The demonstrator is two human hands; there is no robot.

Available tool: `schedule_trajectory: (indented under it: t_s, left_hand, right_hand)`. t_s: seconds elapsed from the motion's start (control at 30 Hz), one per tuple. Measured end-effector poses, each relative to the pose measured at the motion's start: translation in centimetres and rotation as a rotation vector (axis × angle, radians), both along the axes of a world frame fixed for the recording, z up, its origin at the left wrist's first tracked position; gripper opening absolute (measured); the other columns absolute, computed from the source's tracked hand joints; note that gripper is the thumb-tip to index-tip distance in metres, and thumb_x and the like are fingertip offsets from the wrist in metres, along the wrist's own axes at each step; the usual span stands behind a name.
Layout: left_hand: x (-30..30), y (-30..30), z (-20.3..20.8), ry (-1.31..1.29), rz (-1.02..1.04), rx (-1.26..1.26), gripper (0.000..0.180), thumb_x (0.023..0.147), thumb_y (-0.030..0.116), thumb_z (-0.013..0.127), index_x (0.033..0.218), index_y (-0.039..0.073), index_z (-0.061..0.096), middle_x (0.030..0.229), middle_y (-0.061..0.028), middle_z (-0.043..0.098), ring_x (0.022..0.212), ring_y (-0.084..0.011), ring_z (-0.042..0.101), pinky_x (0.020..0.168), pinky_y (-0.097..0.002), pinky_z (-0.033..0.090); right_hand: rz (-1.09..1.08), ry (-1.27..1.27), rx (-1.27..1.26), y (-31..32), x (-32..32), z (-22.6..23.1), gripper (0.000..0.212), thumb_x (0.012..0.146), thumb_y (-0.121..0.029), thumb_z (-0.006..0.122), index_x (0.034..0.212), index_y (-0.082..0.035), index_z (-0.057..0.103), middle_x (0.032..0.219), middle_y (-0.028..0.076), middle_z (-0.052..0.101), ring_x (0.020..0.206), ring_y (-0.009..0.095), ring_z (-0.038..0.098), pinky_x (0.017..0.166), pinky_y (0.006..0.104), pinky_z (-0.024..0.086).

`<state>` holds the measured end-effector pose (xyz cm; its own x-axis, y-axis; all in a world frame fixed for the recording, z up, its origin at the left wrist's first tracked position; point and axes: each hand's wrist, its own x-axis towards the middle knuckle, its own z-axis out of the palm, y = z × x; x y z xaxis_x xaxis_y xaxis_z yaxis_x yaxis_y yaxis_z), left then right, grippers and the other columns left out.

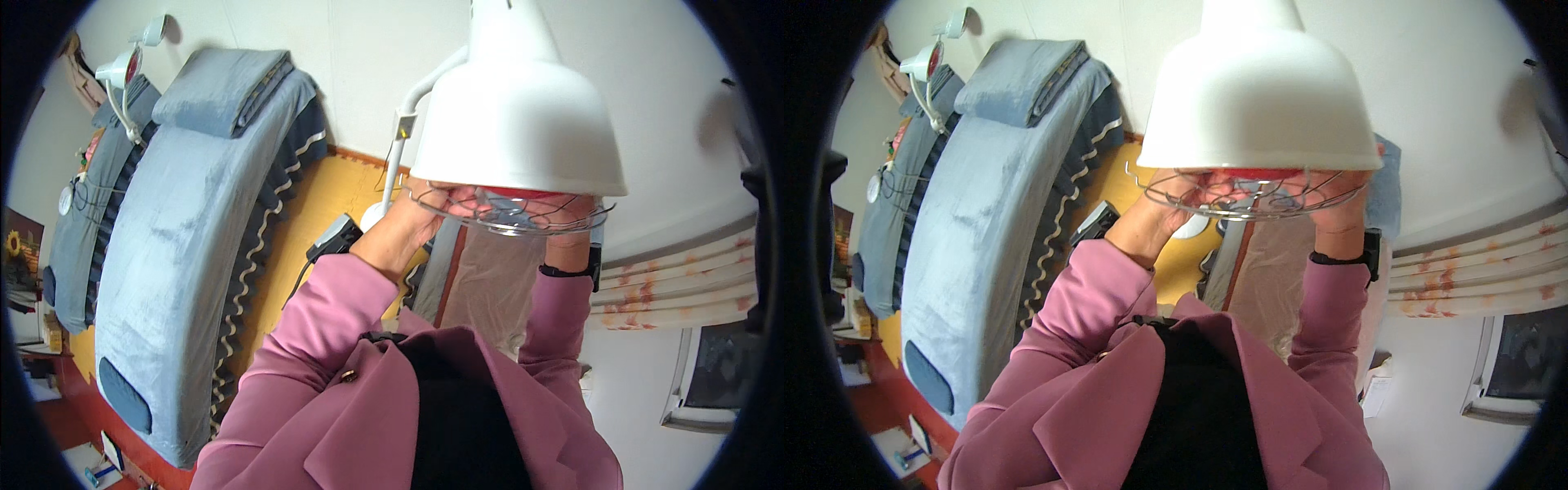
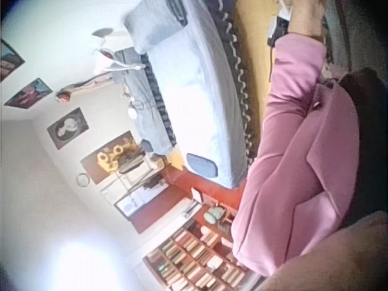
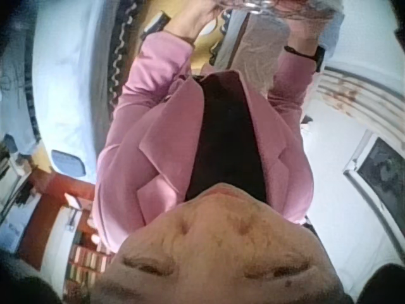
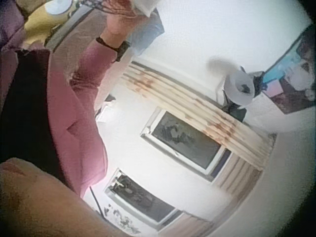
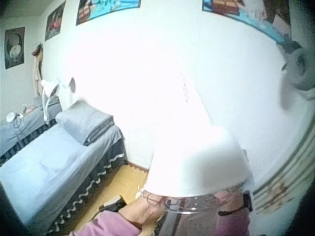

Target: The person retrieves a white portable heater from a shelf and assembles it by attaching the metal safety cage to the heater head. They align and press the cage into place, then rotate and adjust the heater head to secure the assembly.

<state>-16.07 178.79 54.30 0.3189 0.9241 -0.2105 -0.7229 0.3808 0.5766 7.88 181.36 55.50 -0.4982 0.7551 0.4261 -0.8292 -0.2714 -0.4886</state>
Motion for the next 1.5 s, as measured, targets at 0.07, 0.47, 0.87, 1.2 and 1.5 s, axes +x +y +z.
schedule_trajectory:
  t_s: [0.07,0.47,0.87,1.2,1.5]
  left_hand:
    - [0.2,-0.1,0.2,0.005,-0.047,0.013,0.013,0.095,0.007,0.062,0.103,-0.003,0.062,0.076,-0.0119,0.065,0.063,-0.0227,0.069,0.074,-0.0461,0.066]
    - [-1.0,-0.4,0.0,-0.012,-0.104,0.087,0.026,0.101,0.016,0.056,0.109,-0.009,0.060,0.080,-0.0151,0.067,0.067,-0.0221,0.070,0.071,-0.0375,0.066]
    - [-1.9,-0.7,1.8,0.112,-0.026,0.025,0.025,0.095,0.001,0.053,0.111,-0.019,0.057,0.098,-0.0277,0.063,0.077,-0.0354,0.071,0.062,-0.0400,0.068]
    - [-1.9,0.1,2.0,0.122,-0.054,0.133,0.031,0.102,0.012,0.044,0.118,-0.012,0.054,0.090,-0.0187,0.063,0.053,-0.0171,0.060,0.061,-0.0427,0.067]
    - [-2.9,0.7,2.4,0.063,-0.064,0.138,0.018,0.087,-0.003,0.063,0.104,-0.010,0.063,0.086,-0.0181,0.070,0.059,-0.0213,0.069,0.072,-0.0479,0.066]
  right_hand:
    - [0.067,-0.044,0.001,0.2,0.6,1.1,0.091,0.090,-0.076,0.042,0.152,-0.010,0.035,0.156,0.017,0.037,0.140,0.044,0.038,0.110,0.0710,0.027]
    - [0.201,-0.048,-0.034,0.6,1.8,1.1,0.092,0.075,-0.062,0.072,0.149,-0.015,0.043,0.148,0.012,0.048,0.126,0.034,0.055,0.099,0.0522,0.050]
    - [-0.561,-0.433,-0.207,-3.6,-3.8,5.7,0.095,0.076,-0.083,0.058,0.145,-0.018,0.046,0.147,0.013,0.048,0.135,0.034,0.047,0.104,0.0563,0.048]
    - [-0.330,-0.484,-0.049,-2.8,-3.7,6.2,0.099,0.080,-0.085,0.049,0.153,-0.020,0.032,0.154,0.015,0.037,0.139,0.040,0.039,0.109,0.0615,0.040]
    - [-0.439,-0.481,-0.029,-3.5,-6.4,7.1,0.095,0.084,-0.086,0.036,0.152,-0.019,0.034,0.152,0.014,0.041,0.138,0.039,0.041,0.108,0.0614,0.041]
